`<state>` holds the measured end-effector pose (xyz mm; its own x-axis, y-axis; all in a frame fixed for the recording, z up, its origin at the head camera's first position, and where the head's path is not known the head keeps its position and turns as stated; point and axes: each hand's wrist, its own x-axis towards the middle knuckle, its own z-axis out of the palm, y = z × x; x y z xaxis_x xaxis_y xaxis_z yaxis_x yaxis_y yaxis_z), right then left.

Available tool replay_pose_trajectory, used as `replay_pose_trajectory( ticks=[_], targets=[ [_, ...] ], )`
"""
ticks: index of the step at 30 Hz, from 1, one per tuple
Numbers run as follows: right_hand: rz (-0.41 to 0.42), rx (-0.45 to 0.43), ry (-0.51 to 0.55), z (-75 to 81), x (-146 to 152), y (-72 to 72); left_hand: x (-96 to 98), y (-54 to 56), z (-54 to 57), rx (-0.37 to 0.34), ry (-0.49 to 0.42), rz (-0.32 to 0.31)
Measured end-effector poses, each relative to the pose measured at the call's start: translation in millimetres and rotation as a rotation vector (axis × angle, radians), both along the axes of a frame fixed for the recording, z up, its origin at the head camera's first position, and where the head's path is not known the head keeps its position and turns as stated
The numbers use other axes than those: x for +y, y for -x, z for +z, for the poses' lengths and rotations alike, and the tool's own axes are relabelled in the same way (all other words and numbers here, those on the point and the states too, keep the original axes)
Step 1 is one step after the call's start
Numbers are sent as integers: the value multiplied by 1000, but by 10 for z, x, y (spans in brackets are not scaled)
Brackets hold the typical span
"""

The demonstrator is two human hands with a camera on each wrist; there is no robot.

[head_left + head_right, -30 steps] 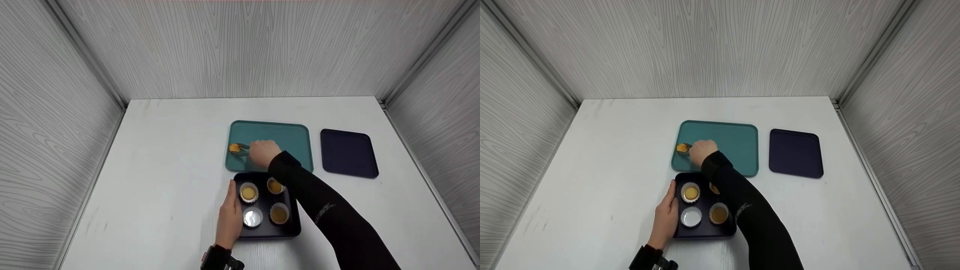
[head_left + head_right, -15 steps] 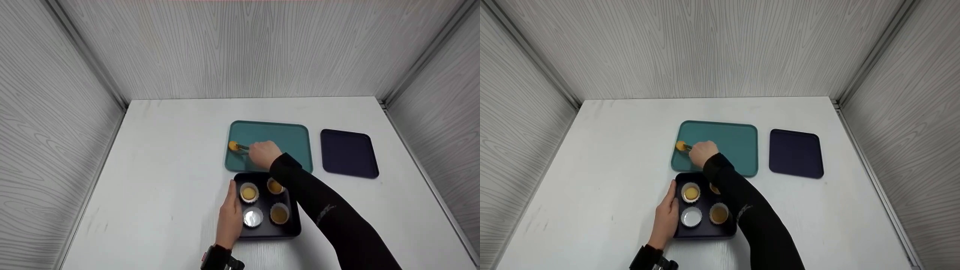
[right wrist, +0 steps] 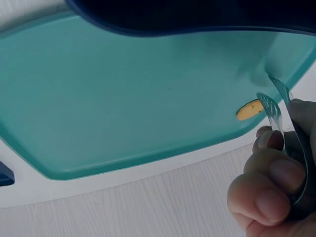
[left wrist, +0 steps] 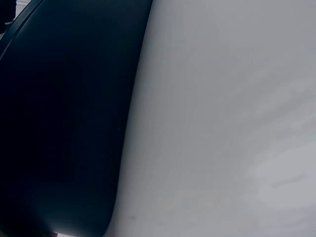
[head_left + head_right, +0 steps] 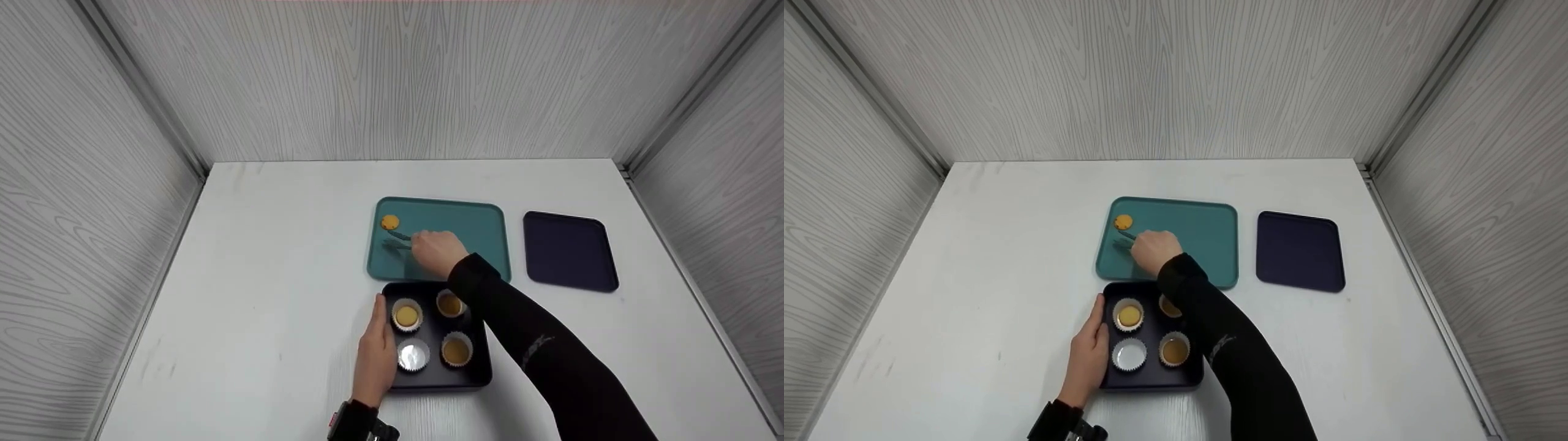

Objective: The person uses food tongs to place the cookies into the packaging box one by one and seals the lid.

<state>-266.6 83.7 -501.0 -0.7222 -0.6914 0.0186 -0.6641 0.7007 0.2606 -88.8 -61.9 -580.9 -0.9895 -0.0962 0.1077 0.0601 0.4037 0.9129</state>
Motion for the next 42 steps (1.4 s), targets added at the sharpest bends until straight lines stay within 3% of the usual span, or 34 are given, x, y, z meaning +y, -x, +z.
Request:
replay_pose_trajectory(
  ticks=[11,21,29,36,42],
  targets=[
    [-184,-199,92,-52,23,105,5,-8,11,6,-4,5],
    [-216,-205,174,-88,11,145,10,-29,10,4,-7,1],
    [-291,-300,223,-61,-55,176,26,-42,28,-5,-16,2],
    [-389,-436,316,-67,-70,209,32,-58,31,-6,-7,0],
    [-398,-462,297,-31,-102,235,28,-64,30,-6,-14,-6]
  ],
)
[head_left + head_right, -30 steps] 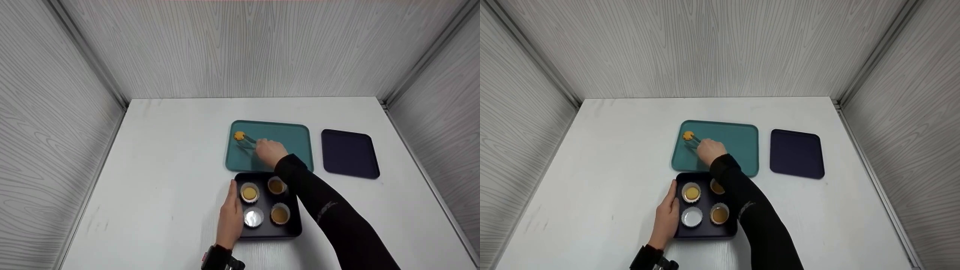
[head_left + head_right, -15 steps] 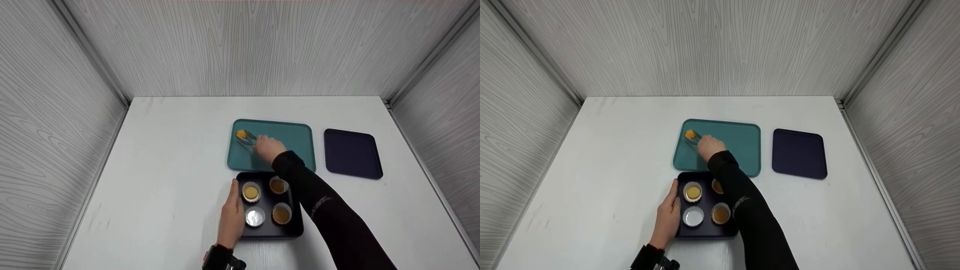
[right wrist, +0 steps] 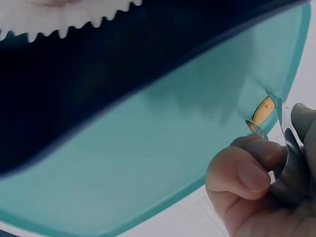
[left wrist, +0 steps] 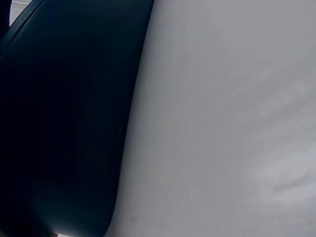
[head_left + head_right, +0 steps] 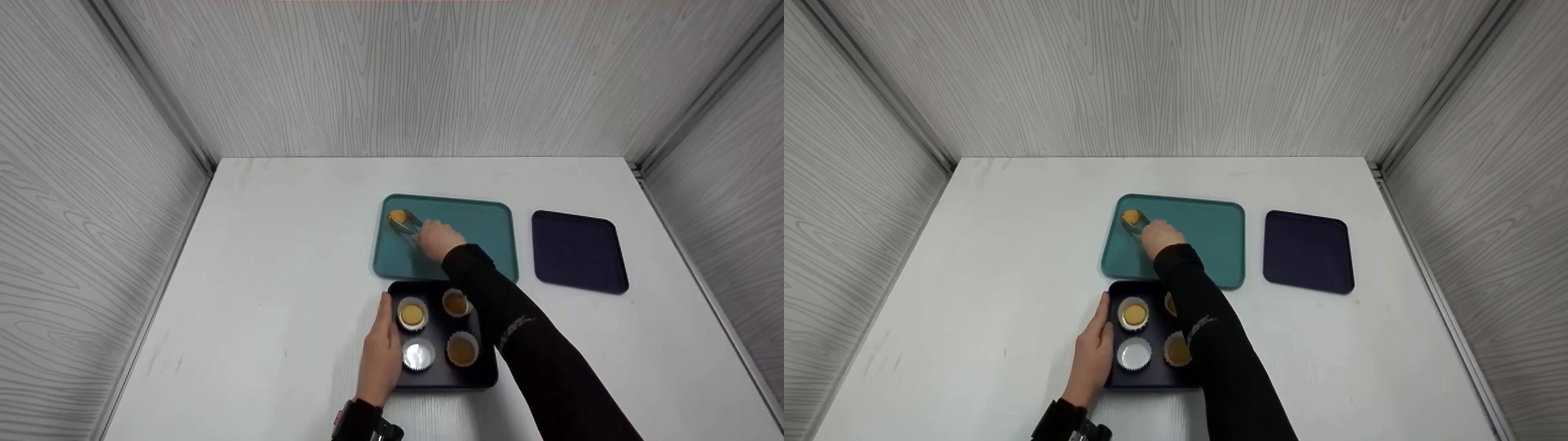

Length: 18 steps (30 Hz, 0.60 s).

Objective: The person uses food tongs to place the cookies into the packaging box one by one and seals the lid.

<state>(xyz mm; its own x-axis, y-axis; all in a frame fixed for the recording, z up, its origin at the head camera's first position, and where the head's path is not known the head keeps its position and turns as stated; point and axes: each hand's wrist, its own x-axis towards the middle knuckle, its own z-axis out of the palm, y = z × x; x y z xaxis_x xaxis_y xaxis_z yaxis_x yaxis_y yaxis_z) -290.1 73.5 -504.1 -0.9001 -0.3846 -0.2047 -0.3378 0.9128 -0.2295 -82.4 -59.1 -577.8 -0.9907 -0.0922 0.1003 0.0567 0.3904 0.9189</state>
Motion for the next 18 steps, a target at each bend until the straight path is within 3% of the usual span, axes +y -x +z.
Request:
replay_pose_trajectory(
  ticks=[18],
  targets=[
    [65,7,-141,153,-58,-15,-6,17,-18,-2,5,2]
  ],
)
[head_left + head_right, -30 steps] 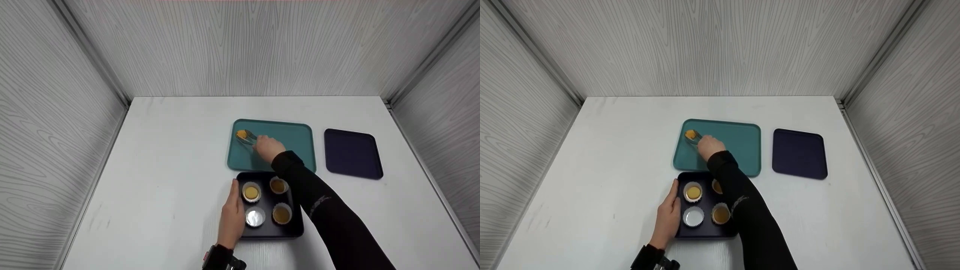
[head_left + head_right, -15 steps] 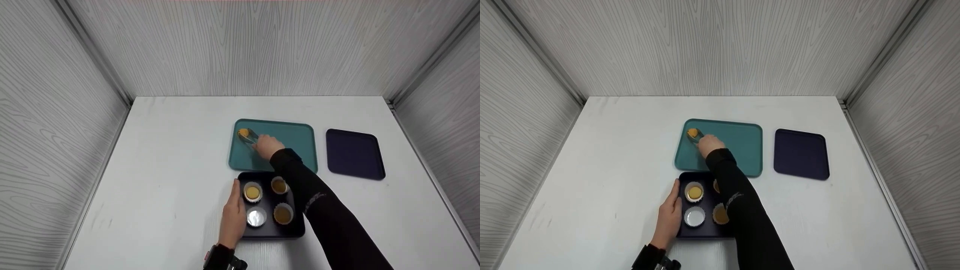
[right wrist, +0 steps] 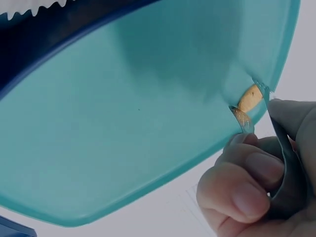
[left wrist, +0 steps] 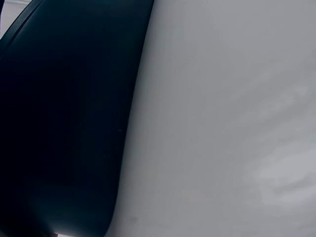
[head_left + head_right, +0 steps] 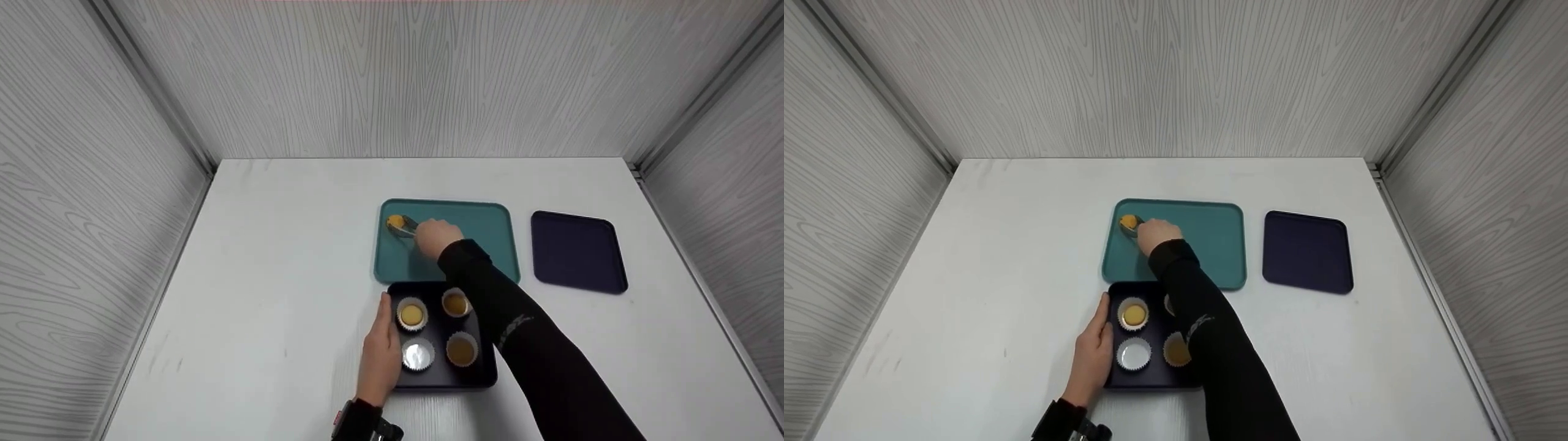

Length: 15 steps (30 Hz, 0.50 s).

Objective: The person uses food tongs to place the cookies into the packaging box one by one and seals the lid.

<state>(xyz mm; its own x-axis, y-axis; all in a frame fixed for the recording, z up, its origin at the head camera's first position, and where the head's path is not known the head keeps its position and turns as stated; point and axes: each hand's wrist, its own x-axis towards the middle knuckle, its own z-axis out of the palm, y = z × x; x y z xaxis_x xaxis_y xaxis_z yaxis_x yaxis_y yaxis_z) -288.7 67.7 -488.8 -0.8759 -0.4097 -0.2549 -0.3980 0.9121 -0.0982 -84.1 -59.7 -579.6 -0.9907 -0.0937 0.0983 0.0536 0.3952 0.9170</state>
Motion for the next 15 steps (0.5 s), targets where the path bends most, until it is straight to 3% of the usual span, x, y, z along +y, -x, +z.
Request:
replay_pose_trajectory(
  ticks=[8,15],
  targets=[
    [36,12,-29,-9,79,-4,-11,22,-4,3,-7,-4],
    [64,22,21,12,168,-37,-22,29,-11,6,6,-4]
  ],
)
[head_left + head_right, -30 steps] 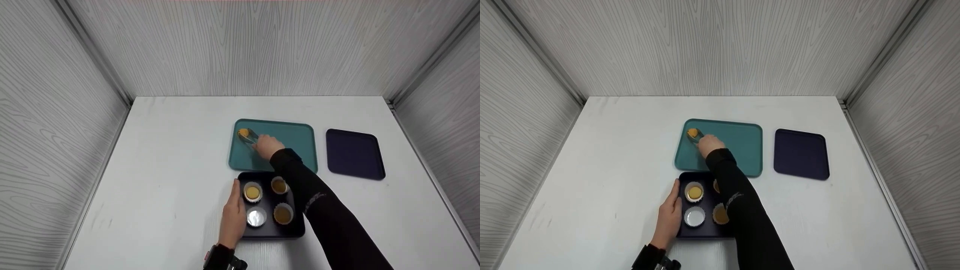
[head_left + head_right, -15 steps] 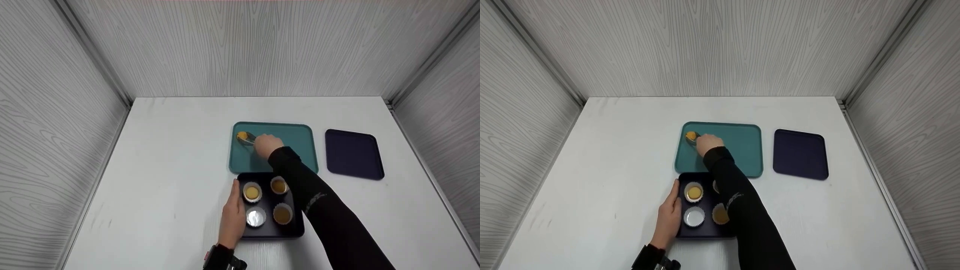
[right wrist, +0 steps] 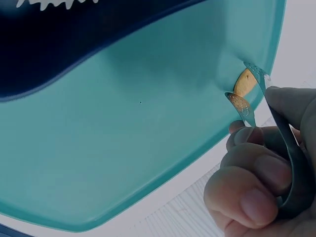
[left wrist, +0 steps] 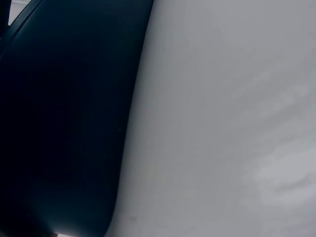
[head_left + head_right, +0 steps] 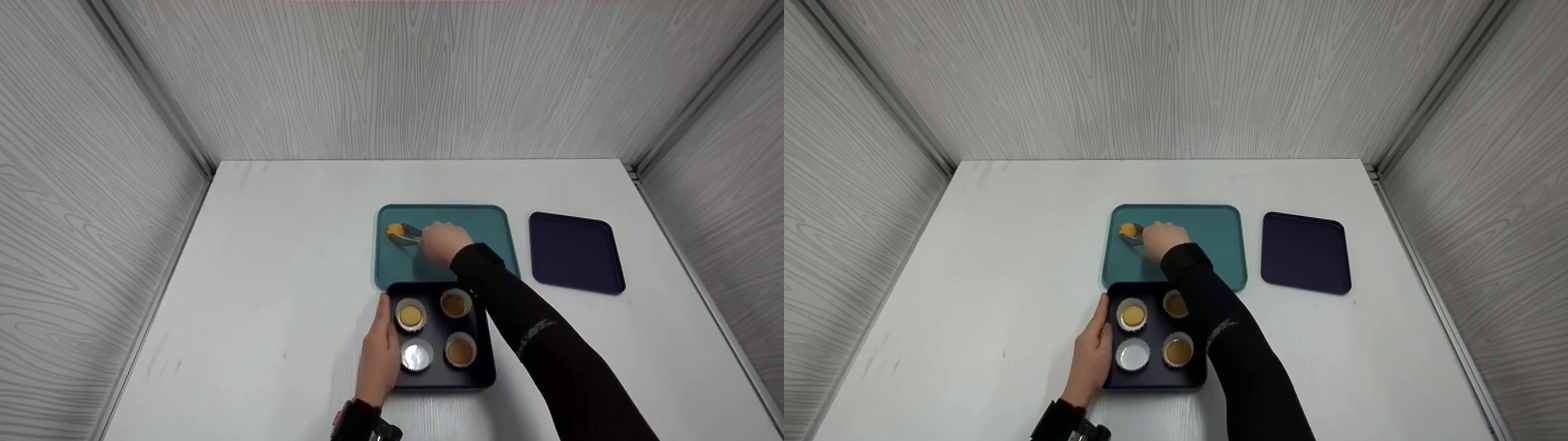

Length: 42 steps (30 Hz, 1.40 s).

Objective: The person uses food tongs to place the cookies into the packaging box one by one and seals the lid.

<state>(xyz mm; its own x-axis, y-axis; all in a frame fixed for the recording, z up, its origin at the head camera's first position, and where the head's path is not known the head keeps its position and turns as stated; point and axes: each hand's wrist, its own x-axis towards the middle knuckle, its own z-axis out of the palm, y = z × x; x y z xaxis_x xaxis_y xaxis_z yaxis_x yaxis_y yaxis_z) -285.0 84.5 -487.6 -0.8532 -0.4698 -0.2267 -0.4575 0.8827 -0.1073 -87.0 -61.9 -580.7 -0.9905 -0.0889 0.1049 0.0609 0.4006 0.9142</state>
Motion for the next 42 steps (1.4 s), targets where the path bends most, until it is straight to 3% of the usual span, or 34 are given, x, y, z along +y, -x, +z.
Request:
replay_pose_trajectory(
  ticks=[16,30,42],
  targets=[
    [100,25,53,-33,324,-64,13,14,-5,-28,-14,2],
    [144,-11,59,31,592,-156,24,42,-27,2,0,10],
    [108,-60,87,33,578,-148,17,56,-34,-3,-8,5]
  ],
)
